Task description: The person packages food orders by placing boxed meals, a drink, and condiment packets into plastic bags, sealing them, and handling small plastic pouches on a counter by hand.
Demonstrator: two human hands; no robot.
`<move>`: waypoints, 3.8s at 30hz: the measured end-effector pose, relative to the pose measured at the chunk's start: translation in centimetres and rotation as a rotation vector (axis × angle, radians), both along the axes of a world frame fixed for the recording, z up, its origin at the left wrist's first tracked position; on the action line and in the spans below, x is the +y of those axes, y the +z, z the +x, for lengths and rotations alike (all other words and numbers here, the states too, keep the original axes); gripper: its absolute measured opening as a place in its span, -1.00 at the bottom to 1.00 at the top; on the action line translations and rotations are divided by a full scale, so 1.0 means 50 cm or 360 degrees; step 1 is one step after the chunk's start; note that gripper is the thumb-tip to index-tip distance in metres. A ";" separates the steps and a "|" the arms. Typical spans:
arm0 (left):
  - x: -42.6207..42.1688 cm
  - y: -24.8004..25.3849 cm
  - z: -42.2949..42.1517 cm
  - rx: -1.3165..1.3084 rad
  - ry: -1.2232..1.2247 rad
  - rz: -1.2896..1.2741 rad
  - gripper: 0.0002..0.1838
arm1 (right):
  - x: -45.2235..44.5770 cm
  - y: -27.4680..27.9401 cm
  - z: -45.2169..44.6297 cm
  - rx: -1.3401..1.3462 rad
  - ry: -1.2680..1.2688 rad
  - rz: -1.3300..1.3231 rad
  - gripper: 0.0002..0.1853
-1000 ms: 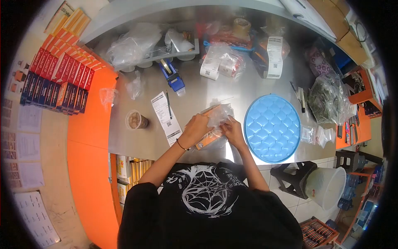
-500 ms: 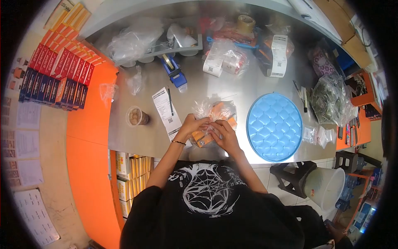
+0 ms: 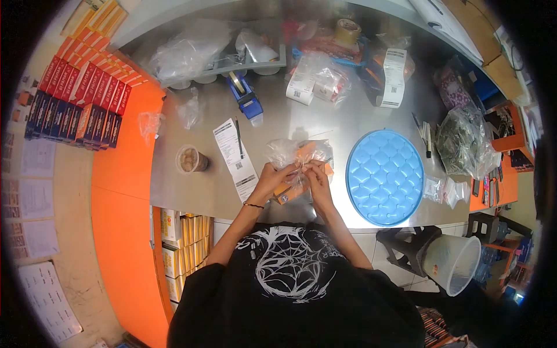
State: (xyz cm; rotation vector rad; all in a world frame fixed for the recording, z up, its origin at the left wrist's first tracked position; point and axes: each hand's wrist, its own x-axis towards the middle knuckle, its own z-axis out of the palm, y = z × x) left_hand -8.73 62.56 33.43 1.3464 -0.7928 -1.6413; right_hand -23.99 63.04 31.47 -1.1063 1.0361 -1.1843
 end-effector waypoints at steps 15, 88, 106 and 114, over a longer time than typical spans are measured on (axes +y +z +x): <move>0.019 0.013 -0.023 -0.0063 0.0193 -0.0151 -0.72 | -0.015 0.013 0.000 -0.0022 0.0054 0.0475 -0.79; -0.666 0.044 1.011 -0.2752 -0.0223 -0.1977 -0.90 | -0.466 0.267 0.878 0.1123 0.0925 -0.0836 -0.82; -0.711 0.183 0.989 -0.2582 -0.0009 -0.1716 -0.89 | -0.703 0.060 1.068 0.2303 0.0749 -0.0652 -0.35; -0.719 0.170 0.989 -0.2581 -0.0127 -0.1546 -0.89 | -0.775 -0.044 1.084 0.2483 0.0746 -0.0858 -0.42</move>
